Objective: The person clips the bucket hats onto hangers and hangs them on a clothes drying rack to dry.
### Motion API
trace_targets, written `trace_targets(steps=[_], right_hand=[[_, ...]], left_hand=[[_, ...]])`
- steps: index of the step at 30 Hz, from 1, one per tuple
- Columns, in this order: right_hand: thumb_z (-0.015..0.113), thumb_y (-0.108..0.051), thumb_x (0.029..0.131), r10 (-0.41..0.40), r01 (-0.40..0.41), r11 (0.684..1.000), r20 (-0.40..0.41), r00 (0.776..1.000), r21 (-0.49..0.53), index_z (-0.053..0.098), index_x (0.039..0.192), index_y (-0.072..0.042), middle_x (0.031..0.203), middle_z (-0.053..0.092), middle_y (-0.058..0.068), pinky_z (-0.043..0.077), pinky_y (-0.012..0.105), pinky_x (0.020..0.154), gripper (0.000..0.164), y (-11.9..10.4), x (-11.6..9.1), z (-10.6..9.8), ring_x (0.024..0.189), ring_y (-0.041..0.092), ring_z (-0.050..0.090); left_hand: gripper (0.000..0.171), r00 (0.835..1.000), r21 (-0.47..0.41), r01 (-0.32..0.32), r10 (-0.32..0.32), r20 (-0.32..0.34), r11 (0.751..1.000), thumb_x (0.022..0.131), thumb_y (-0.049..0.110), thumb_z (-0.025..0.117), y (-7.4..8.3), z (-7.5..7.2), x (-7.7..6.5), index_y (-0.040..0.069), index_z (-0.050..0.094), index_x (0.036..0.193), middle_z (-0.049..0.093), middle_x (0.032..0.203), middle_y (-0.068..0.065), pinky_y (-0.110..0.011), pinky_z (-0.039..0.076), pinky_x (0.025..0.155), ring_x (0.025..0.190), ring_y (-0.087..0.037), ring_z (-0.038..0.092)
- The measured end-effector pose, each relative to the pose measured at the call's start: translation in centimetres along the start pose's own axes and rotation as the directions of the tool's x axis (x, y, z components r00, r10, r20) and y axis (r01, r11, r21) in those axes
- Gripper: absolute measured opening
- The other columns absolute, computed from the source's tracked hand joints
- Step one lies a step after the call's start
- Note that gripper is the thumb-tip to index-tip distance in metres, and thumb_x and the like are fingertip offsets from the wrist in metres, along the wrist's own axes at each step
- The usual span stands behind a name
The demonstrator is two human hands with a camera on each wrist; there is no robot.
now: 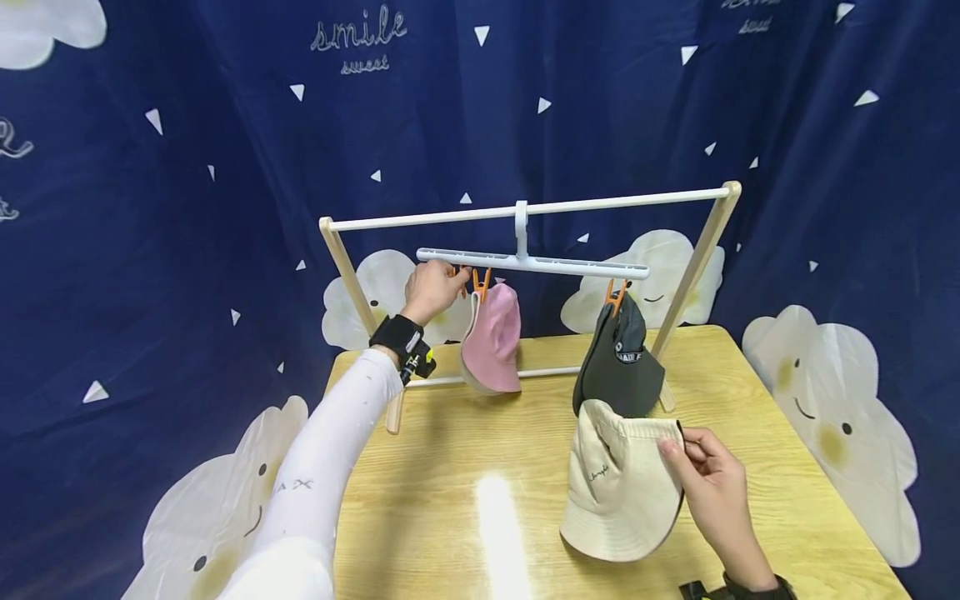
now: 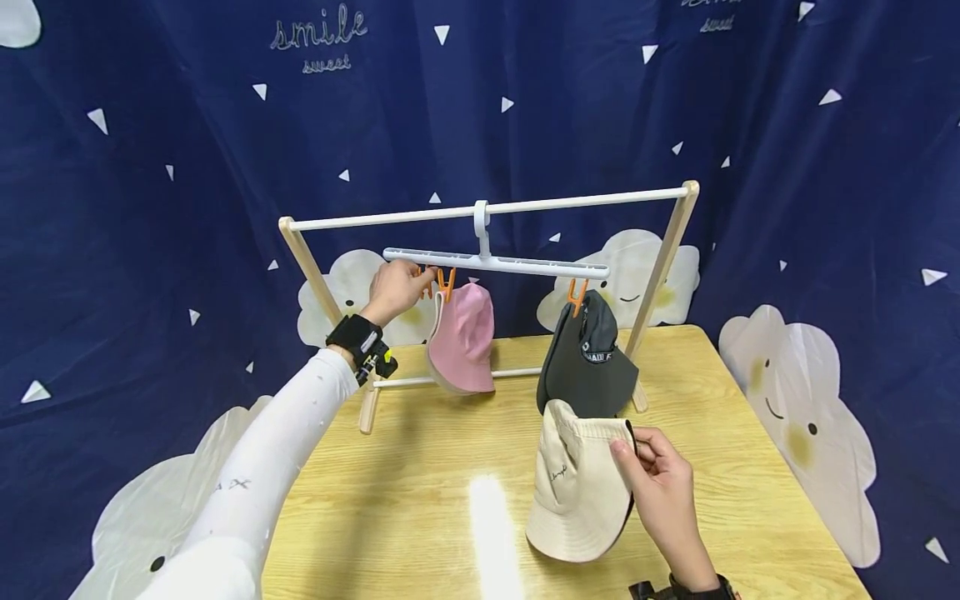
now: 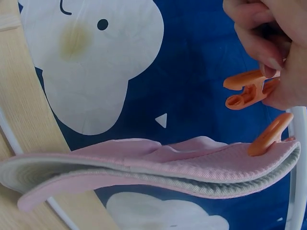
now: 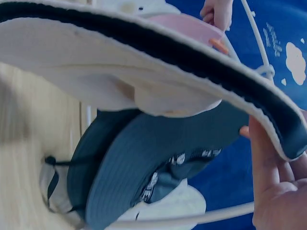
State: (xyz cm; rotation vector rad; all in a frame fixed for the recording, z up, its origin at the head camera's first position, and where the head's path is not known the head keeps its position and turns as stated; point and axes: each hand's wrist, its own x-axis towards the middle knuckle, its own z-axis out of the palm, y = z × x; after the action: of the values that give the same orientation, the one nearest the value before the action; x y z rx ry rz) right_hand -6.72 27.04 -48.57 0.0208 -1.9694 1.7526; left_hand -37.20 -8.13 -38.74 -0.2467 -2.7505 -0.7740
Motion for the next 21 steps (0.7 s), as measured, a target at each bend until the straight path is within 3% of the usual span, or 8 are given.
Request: trace_targets(steps=[10,21], right_hand=[[0.066,0.019,0.092,-0.077,0.080,0.995,0.044,0.996,-0.055,0.065,0.104,0.013,0.084,0.076,-0.007,0.053,0.018,0.054,0.014,-1.2,0.5,3.7,0.065,0.003,0.069],[0.067,0.018,0.091,-0.137,0.142,0.989,0.132,0.982,-0.030,0.068,0.103,0.007,0.083,0.076,-0.003,0.053,0.020,0.054,0.016,-2.2,0.8,6.2,0.064,0.007,0.068]], left_hand=[[0.057,1.000,-0.035,0.010,-0.010,-0.004,0.999,0.100,0.045,0.064,-0.3,0.0,-0.7,0.018,0.046,0.053,0.041,0.050,0.005,-0.038,0.035,0.056,0.059,-0.025,0.052],[0.056,1.000,-0.071,0.014,-0.012,0.020,0.997,0.101,0.041,0.063,-0.7,-0.4,-1.0,0.019,0.049,0.051,0.039,0.047,0.007,-0.036,0.033,0.055,0.055,-0.021,0.048]])
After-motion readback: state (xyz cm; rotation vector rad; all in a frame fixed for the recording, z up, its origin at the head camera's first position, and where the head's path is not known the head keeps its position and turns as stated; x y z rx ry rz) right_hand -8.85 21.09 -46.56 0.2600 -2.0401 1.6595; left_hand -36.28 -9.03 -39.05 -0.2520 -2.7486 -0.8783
